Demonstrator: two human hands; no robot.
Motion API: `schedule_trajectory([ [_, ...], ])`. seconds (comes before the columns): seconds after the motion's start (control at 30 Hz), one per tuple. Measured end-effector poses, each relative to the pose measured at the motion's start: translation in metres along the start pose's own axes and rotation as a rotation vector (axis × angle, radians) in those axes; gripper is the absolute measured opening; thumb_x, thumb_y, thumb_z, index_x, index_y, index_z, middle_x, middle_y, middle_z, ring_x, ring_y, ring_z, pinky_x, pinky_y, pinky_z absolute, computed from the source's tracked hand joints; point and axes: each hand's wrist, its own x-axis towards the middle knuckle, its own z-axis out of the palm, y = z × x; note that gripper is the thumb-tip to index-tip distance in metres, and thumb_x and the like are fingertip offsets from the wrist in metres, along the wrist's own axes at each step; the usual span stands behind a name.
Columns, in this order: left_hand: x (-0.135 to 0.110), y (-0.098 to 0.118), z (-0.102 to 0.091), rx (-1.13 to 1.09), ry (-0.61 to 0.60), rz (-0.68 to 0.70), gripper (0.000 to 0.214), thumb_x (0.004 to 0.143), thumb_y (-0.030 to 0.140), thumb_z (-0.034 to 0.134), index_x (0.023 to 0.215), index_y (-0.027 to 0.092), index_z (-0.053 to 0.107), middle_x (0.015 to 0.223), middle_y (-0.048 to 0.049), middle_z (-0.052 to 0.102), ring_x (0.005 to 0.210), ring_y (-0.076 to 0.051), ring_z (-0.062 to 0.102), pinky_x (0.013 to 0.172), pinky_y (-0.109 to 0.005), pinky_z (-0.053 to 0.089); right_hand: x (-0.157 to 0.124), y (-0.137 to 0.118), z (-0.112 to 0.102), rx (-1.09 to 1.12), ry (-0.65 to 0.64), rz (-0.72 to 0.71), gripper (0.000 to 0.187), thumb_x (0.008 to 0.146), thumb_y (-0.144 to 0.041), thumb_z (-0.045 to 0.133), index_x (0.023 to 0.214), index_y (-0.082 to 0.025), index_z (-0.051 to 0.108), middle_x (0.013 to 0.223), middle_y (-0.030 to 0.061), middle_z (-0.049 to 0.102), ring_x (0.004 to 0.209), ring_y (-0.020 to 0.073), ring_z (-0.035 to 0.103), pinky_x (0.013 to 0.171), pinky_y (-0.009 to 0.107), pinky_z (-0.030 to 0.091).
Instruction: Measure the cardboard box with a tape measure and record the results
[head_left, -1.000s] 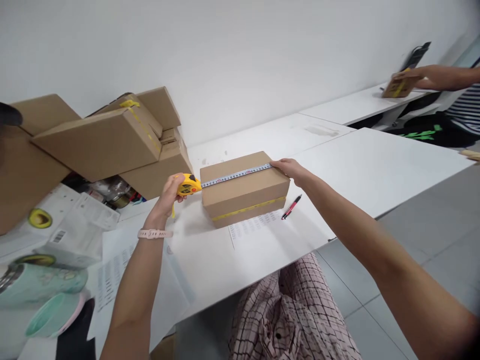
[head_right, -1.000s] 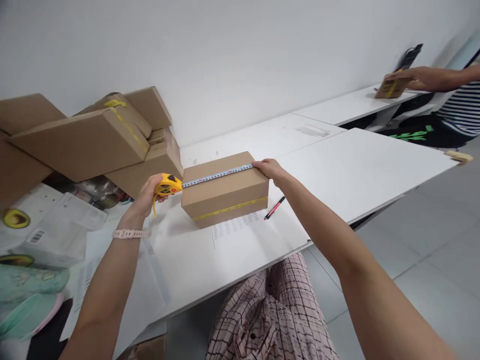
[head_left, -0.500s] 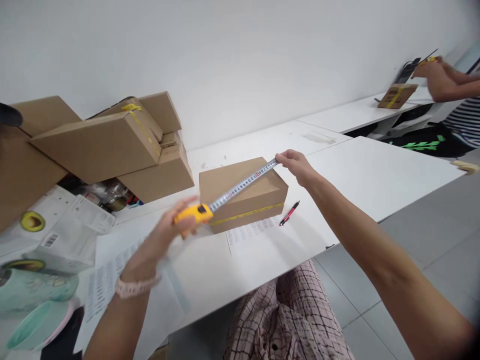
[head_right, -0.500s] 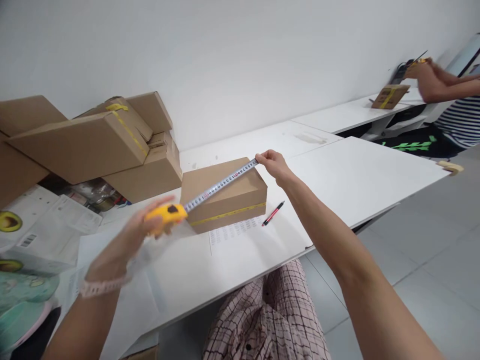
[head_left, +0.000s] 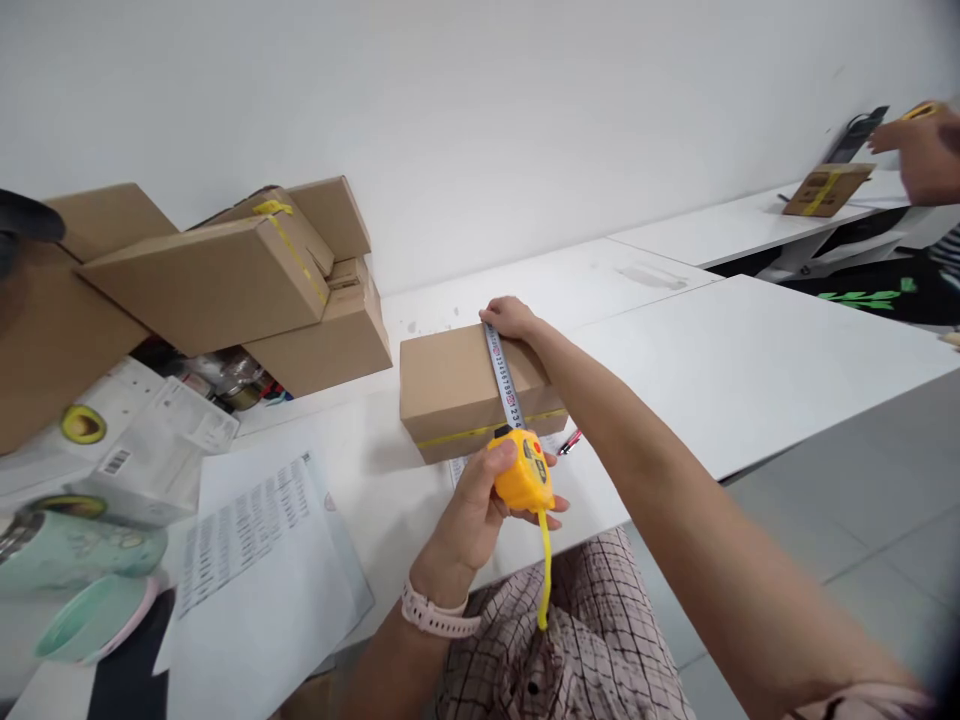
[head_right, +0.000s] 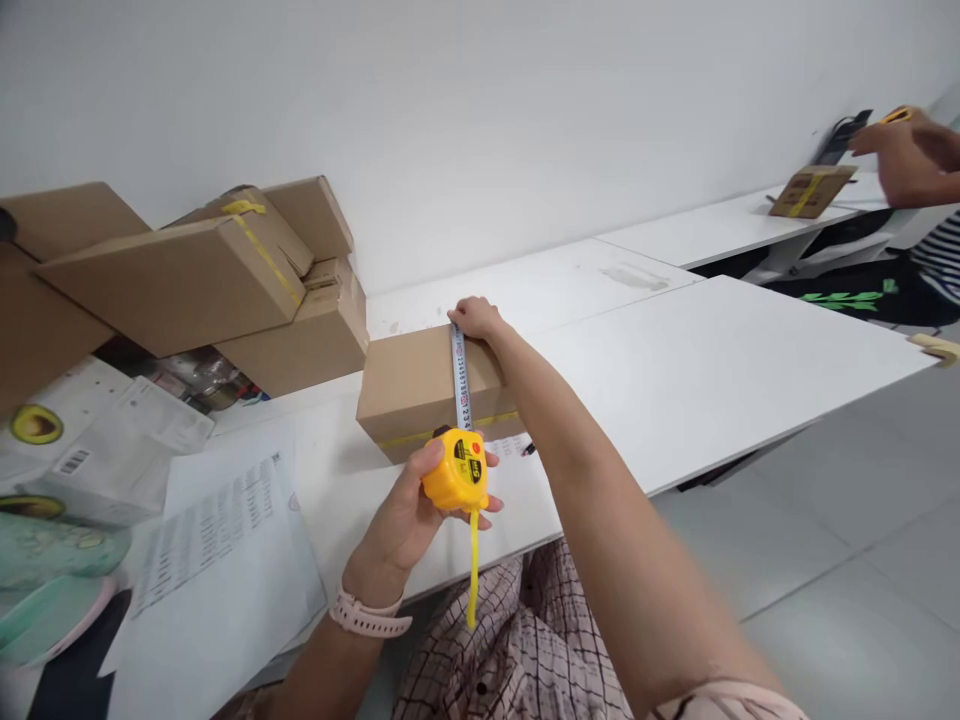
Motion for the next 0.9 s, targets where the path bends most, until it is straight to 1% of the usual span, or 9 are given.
schedule_trajectory([
  [0.17, -0.007, -0.011, 0.005, -0.007, 0.030, -0.025, 0.069, 0.070, 0.063, 0.080, 0.115, 0.014, 0.059, 0.103, -0.0079, 0.067, 0.071, -0.024, 0.075, 0.058, -0.033, 0.062, -0.032, 0.005, -0.009, 0.186, -0.060, 0.018, 0.028, 0.094, -0.047, 0.055, 0.080, -0.024, 0.061, 0.081, 0.0070, 0.067, 0.080, 0.0242, 0.060, 0.074, 0.039, 0.046],
  [0.37, -0.007, -0.017, 0.013, -0.011, 0.061, -0.027, 0.069, 0.071, 0.062, 0.080, 0.116, 0.015, 0.058, 0.107, -0.0078, 0.067, 0.068, -0.020, 0.073, 0.058, -0.032, 0.062, -0.082, 0.012, -0.011, 0.459, 0.004, -0.087, 0.039, 0.091, -0.064, 0.053, 0.105, -0.029, 0.064, 0.103, 0.0063, 0.068, 0.086, 0.0227, 0.060, 0.076, 0.039, 0.049],
  [0.43, -0.006, -0.015, 0.013, 0.005, 0.066, -0.025, 0.067, 0.072, 0.062, 0.080, 0.116, 0.015, 0.059, 0.110, -0.0088, 0.067, 0.067, -0.019, 0.072, 0.057, -0.031, 0.061, -0.088, 0.012, -0.011, 0.510, 0.013, -0.127, 0.044, 0.092, -0.068, 0.051, 0.110, -0.029, 0.063, 0.106, 0.0058, 0.068, 0.089, 0.0222, 0.059, 0.080, 0.040, 0.049],
  [0.53, -0.017, -0.012, 0.007, 0.046, 0.077, -0.003, 0.065, 0.073, 0.059, 0.080, 0.117, 0.016, 0.060, 0.117, -0.0116, 0.067, 0.069, -0.020, 0.073, 0.055, -0.032, 0.062, -0.074, 0.013, -0.019, 0.541, 0.025, -0.142, 0.054, 0.092, -0.073, 0.047, 0.111, -0.027, 0.065, 0.104, 0.0075, 0.070, 0.095, 0.0236, 0.059, 0.087, 0.041, 0.048],
  [0.6, -0.034, -0.009, -0.003, 0.097, 0.132, 0.101, 0.067, 0.069, 0.056, 0.085, 0.120, 0.020, 0.060, 0.128, -0.0130, 0.064, 0.073, -0.022, 0.074, 0.057, -0.034, 0.064, -0.064, 0.023, -0.031, 0.541, 0.084, -0.139, 0.063, 0.091, -0.078, 0.043, 0.109, -0.024, 0.068, 0.104, 0.0099, 0.070, 0.100, 0.0259, 0.060, 0.091, 0.042, 0.047],
  [0.67, -0.051, -0.006, -0.021, 0.172, 0.262, 0.292, 0.071, 0.064, 0.053, 0.089, 0.122, 0.024, 0.060, 0.142, -0.0135, 0.058, 0.077, -0.024, 0.075, 0.061, -0.036, 0.065, -0.067, 0.042, -0.043, 0.530, 0.190, -0.114, 0.072, 0.091, -0.082, 0.035, 0.108, -0.021, 0.070, 0.101, 0.0116, 0.069, 0.100, 0.0271, 0.062, 0.092, 0.042, 0.048],
  [0.77, -0.066, -0.003, -0.058, 0.286, 0.554, 0.534, 0.066, 0.065, 0.048, 0.088, 0.120, 0.026, 0.060, 0.152, -0.0129, 0.050, 0.081, -0.025, 0.075, 0.063, -0.037, 0.066, -0.103, 0.079, -0.048, 0.430, 0.279, 0.019, 0.079, 0.092, -0.082, 0.025, 0.108, -0.020, 0.071, 0.086, 0.0103, 0.067, 0.087, 0.0263, 0.063, 0.087, 0.044, 0.049],
  [0.83, -0.064, -0.004, -0.082, 0.324, 0.685, 0.533, 0.061, 0.067, 0.045, 0.086, 0.118, 0.025, 0.060, 0.149, -0.0120, 0.052, 0.081, -0.025, 0.075, 0.062, -0.037, 0.066, -0.135, 0.099, -0.041, 0.341, 0.224, 0.080, 0.077, 0.094, -0.080, 0.024, 0.122, -0.022, 0.067, 0.080, 0.0075, 0.066, 0.081, 0.0259, 0.062, 0.085, 0.045, 0.049],
  [0.9, -0.055, -0.004, -0.100, 0.329, 0.679, 0.461, 0.058, 0.068, 0.045, 0.084, 0.117, 0.023, 0.060, 0.142, -0.0115, 0.057, 0.080, -0.024, 0.075, 0.063, -0.037, 0.065, -0.158, 0.109, -0.028, 0.315, 0.134, 0.079, 0.075, 0.095, -0.077, 0.027, 0.140, -0.023, 0.055, 0.081, 0.0065, 0.067, 0.080, 0.0259, 0.063, 0.083, 0.045, 0.050],
])
